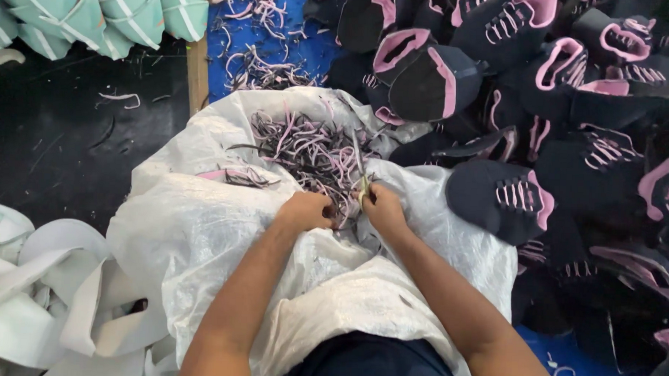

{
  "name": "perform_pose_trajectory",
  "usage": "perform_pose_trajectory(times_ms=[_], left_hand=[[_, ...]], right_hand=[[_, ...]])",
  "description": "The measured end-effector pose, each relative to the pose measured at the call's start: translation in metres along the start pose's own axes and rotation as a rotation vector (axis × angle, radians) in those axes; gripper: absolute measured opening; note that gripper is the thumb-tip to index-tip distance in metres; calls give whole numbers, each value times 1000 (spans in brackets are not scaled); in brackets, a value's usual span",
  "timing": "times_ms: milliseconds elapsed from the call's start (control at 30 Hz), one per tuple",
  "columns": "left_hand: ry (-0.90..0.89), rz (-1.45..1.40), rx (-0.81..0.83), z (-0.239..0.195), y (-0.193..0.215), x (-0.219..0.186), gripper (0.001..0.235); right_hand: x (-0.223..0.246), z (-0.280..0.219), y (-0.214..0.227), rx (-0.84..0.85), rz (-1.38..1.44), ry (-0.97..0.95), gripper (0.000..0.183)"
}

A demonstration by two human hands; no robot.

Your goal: Trimming excess material from shoe uppers using scissors.

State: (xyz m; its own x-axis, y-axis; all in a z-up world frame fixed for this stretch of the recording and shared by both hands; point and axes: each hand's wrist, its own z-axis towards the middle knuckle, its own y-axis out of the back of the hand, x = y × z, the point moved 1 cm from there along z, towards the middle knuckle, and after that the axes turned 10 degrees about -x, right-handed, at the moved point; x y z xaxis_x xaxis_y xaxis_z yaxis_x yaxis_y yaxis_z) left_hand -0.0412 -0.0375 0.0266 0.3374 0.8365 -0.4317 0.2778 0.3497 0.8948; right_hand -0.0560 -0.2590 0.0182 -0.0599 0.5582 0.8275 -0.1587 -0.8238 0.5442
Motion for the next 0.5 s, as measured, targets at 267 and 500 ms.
perform_pose_trajectory(times_ms=[267,500], left_hand=[[-67,94,-19,-25,26,-47,37],[-65,-64,-91,-41,26,-63,30]], right_hand=[[-9,-9,-4,-59,133,60,16],[31,-27,40,307,577,-468,12]])
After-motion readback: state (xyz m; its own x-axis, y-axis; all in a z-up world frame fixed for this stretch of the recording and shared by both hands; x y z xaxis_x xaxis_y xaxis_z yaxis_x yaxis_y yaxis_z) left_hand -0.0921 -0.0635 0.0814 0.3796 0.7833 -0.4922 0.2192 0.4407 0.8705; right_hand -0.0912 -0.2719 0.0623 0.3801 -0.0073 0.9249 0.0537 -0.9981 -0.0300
